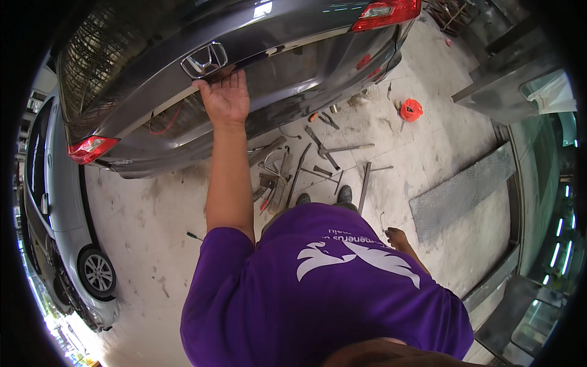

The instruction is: The person uses a T-handle tool and a hammer to smooth and shape the rear body panel of a car. They hammer a metal bar against the underside of the panel, use their hands to feel the surface, and then fit a rubber seal along the edge of the trunk area before closing the hatchback.

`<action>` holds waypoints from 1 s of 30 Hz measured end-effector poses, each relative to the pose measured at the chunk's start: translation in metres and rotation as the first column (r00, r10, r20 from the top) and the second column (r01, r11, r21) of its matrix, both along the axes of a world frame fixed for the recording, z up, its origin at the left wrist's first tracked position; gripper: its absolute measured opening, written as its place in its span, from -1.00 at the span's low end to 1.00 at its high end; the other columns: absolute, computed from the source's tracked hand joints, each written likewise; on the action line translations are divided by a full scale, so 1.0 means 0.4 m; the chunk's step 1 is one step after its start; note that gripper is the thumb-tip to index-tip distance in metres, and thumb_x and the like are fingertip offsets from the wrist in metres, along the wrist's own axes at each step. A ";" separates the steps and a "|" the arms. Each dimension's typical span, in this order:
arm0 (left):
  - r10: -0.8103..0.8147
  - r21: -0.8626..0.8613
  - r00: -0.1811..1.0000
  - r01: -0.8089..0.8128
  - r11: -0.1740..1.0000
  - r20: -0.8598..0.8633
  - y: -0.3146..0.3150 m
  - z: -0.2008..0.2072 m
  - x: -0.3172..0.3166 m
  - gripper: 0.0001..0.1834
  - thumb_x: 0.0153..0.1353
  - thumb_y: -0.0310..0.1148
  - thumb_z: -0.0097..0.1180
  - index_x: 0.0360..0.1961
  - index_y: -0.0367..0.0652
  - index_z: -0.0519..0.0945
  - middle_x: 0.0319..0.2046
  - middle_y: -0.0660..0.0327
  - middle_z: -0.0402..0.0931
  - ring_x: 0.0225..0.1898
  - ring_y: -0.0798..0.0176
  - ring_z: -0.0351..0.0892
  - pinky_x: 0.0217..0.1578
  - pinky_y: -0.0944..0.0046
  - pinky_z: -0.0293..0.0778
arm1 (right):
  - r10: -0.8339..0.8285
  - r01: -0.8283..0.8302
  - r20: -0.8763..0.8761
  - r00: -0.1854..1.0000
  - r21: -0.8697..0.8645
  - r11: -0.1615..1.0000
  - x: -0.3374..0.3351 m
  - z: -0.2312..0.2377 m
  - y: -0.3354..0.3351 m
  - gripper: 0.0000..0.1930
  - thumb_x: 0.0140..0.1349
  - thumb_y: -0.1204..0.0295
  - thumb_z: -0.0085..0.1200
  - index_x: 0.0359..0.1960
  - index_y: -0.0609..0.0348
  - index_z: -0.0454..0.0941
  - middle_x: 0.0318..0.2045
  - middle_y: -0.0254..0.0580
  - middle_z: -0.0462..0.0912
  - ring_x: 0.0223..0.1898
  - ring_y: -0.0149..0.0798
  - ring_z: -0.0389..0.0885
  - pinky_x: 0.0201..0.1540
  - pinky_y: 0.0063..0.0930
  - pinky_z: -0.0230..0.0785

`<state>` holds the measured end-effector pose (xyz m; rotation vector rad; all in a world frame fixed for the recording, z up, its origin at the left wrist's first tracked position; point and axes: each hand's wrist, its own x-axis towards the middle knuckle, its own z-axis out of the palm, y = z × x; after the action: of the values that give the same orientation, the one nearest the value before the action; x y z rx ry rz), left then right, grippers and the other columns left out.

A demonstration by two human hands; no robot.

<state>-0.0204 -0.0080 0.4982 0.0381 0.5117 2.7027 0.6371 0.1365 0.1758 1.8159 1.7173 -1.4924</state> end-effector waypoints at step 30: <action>-0.186 -0.277 0.275 -0.961 -0.016 -0.943 -0.116 0.235 0.122 -0.60 0.35 -0.16 -0.05 -0.03 -0.28 0.58 0.06 -0.02 0.49 0.19 -0.05 0.35 0.17 0.04 0.24 | 0.205 -0.205 0.005 0.979 0.048 0.978 -0.245 -0.040 0.125 -0.50 0.18 0.19 0.06 0.09 0.25 0.50 0.05 0.09 0.55 0.10 -0.02 0.52 0.13 -0.32 0.35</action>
<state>0.0283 -0.0543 0.5922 1.1240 3.1583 1.8513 0.5389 0.1867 0.1599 1.6037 1.8901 -1.3786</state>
